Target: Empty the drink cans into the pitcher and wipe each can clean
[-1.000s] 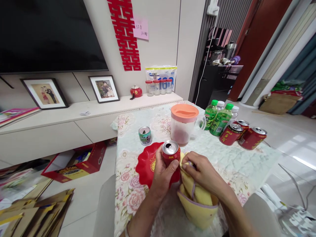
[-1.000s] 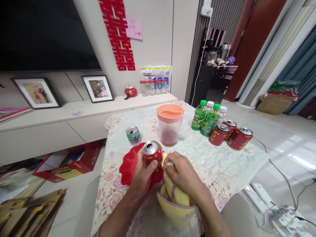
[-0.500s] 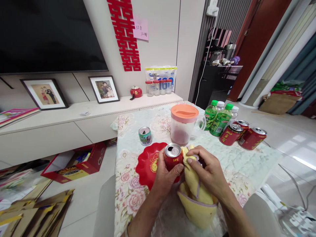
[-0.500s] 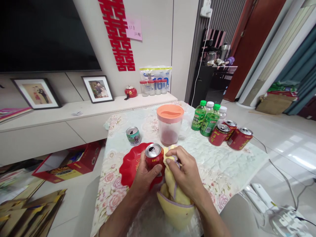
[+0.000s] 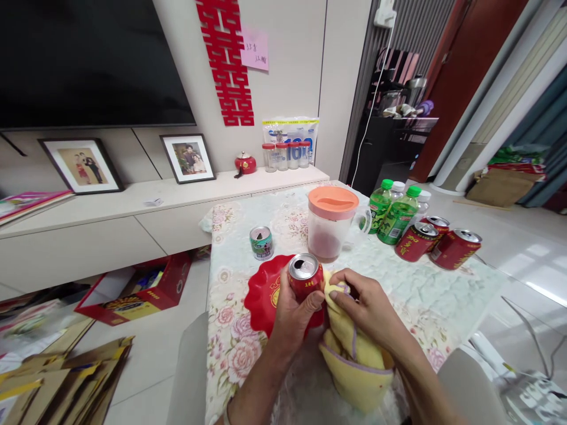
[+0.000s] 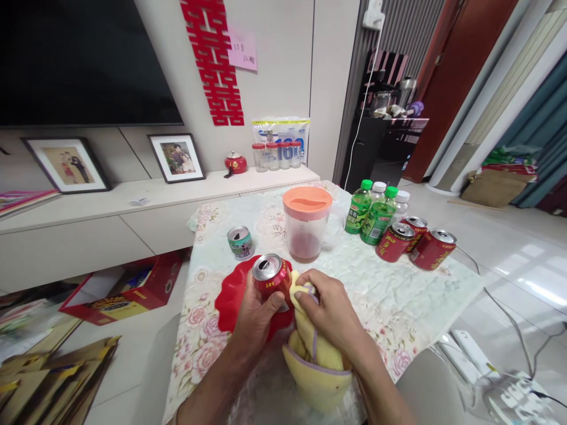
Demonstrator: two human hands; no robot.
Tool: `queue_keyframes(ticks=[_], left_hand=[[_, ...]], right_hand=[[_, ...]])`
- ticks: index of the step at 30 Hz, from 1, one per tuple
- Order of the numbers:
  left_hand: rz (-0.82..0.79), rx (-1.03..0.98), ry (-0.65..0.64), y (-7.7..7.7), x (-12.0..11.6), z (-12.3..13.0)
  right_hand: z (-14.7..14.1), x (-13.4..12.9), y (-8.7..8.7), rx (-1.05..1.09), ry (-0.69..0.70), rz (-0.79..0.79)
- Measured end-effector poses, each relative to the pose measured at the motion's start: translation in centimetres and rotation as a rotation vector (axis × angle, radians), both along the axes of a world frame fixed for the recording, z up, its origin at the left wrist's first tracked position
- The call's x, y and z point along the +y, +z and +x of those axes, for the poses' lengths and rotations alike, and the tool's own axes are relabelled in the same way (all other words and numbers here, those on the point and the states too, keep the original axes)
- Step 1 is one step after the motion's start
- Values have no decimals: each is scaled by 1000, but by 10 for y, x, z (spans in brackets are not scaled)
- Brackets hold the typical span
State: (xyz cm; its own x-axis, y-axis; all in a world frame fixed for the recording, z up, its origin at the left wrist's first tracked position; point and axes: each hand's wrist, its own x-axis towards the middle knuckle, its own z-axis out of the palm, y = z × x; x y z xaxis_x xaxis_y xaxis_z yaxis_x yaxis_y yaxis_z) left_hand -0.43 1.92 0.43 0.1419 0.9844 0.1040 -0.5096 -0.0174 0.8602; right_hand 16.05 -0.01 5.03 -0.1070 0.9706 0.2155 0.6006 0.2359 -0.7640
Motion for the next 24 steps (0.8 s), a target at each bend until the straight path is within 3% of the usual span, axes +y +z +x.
queue_keyframes(ticks=[5,9,13,18,24], left_hand=[[39,-50,24,-3,2,2],[21,-38,60,-3,2,3],[-3,-19,67,-1,1,3],[-13,11,69,1,1,3],[-38,33,34,0,0,2]], right_hand=[[6,3,-6,-189,-17,-84],[13,2,-2,-138,-41,5],[20,1,3,127,-77,84],[24,0,-1,561,-241,99],[18,-10,4,967,-155,44]])
